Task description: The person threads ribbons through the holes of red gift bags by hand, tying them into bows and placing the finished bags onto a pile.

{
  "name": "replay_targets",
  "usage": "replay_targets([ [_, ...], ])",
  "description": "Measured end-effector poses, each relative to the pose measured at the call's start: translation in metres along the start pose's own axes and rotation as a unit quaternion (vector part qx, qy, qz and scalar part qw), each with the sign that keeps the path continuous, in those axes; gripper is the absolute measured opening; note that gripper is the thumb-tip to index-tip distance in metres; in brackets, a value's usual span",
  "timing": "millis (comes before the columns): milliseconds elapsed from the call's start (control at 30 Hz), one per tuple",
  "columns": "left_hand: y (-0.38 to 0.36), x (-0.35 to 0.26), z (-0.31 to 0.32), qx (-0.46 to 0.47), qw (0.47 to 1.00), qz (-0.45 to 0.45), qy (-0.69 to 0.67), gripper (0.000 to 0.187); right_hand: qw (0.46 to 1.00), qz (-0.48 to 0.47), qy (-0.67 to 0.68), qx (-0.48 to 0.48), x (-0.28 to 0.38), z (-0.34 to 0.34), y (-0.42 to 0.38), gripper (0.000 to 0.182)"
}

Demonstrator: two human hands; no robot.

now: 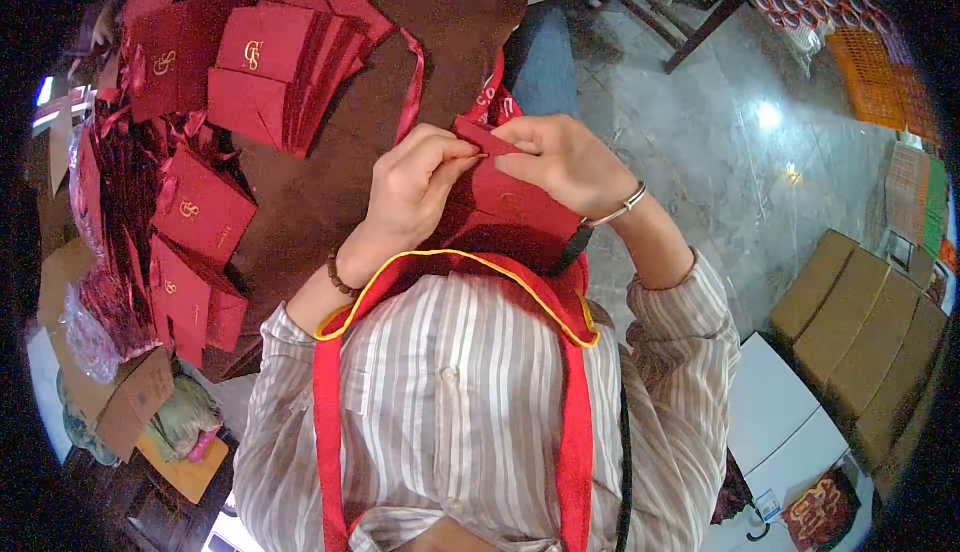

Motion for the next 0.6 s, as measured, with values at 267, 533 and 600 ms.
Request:
replay_targets([
  [267,0.0,-0.002,0.004,-0.009,1.0,0.023,0.006,0.012,1.0,0.027,-0.001,-0.002,-0.002,0.002,-0.001,0.025],
  [533,0.001,-0.008,0.007,-0.032,0.996,0.05,0.069,0.011,0.999,0.014,-0.047,-0.023,0.0,0.0,0.0,0.024],
  [600,-0.001,-0.011,0.007,-0.032,0.995,0.061,0.072,0.011,0.995,0.007,-0.099,-0.019,0.007,-0.001,-0.001,0.023],
])
Point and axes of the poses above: each hand's wrist, its own y-axis towards the middle knuckle, its own z-axis out of the palm, x = y × z, the point moved 7 cm from there along y, towards the middle knuckle, and after that the axes turned 2 degrees about -z, right-handed, at the moved point
